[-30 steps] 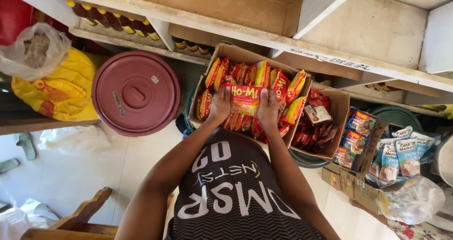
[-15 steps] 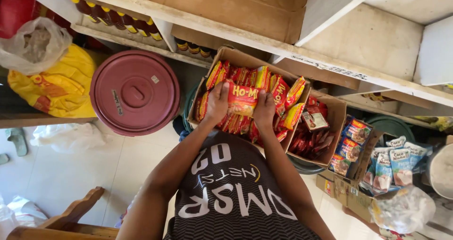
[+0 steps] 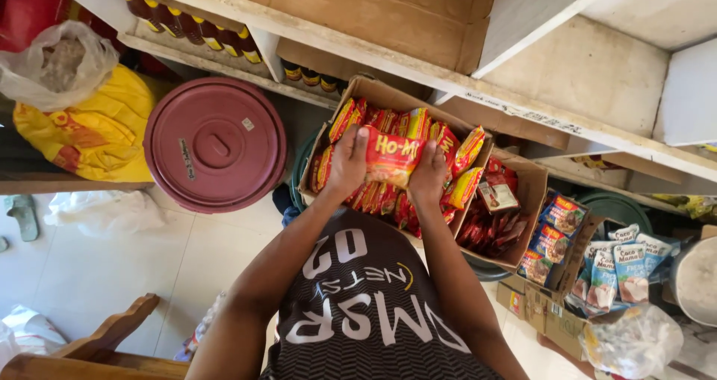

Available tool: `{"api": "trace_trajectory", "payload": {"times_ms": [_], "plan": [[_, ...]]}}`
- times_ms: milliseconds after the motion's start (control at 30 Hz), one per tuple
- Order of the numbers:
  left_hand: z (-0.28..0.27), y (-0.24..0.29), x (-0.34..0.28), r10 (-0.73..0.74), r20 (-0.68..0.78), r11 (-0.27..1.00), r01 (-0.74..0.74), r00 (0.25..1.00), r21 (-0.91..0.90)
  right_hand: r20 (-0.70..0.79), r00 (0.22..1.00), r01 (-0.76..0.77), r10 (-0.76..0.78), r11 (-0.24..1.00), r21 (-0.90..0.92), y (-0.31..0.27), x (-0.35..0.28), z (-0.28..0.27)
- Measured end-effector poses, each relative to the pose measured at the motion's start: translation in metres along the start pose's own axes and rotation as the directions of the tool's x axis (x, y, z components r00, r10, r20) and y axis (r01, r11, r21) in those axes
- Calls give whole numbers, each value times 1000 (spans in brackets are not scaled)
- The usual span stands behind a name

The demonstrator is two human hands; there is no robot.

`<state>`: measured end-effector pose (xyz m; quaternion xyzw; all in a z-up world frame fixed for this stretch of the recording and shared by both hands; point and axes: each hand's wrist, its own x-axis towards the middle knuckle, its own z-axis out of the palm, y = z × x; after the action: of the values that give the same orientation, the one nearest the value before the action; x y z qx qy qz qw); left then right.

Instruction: Arrange packets of instant noodles on a grocery store shelf.

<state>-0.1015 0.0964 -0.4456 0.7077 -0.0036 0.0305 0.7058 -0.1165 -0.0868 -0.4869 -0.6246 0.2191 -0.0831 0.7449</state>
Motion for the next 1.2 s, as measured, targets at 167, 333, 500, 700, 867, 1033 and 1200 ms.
{"api": "trace_trajectory", "payload": {"times_ms": [167,333,500,700,867,1033,1200], "plan": [[-11,5,5,-56,-33,997,57,998,43,42,997,58,-61,997,53,-35,-18,7],[-3,6,4,-76,-25,995,77,997,70,99,978,200,-182,956,-213,-41,-24,2],[6,39,-7,-179,48,953,185,983,-239,12,982,184,-186,978,99,-3,-1,-9],[-1,24,-3,-111,-69,994,109,991,-30,-37,989,-150,146,981,-123,-128,-46,35],[-7,18,-2,-213,44,919,216,976,-329,65,989,121,-133,978,172,-41,-14,1],[-14,9,-4,-358,432,884,450,828,-128,110,913,387,-394,746,-542,-73,-12,-6],[-14,59,5,-158,318,958,223,935,-181,138,847,509,-513,708,-489,-151,-63,10]]}}
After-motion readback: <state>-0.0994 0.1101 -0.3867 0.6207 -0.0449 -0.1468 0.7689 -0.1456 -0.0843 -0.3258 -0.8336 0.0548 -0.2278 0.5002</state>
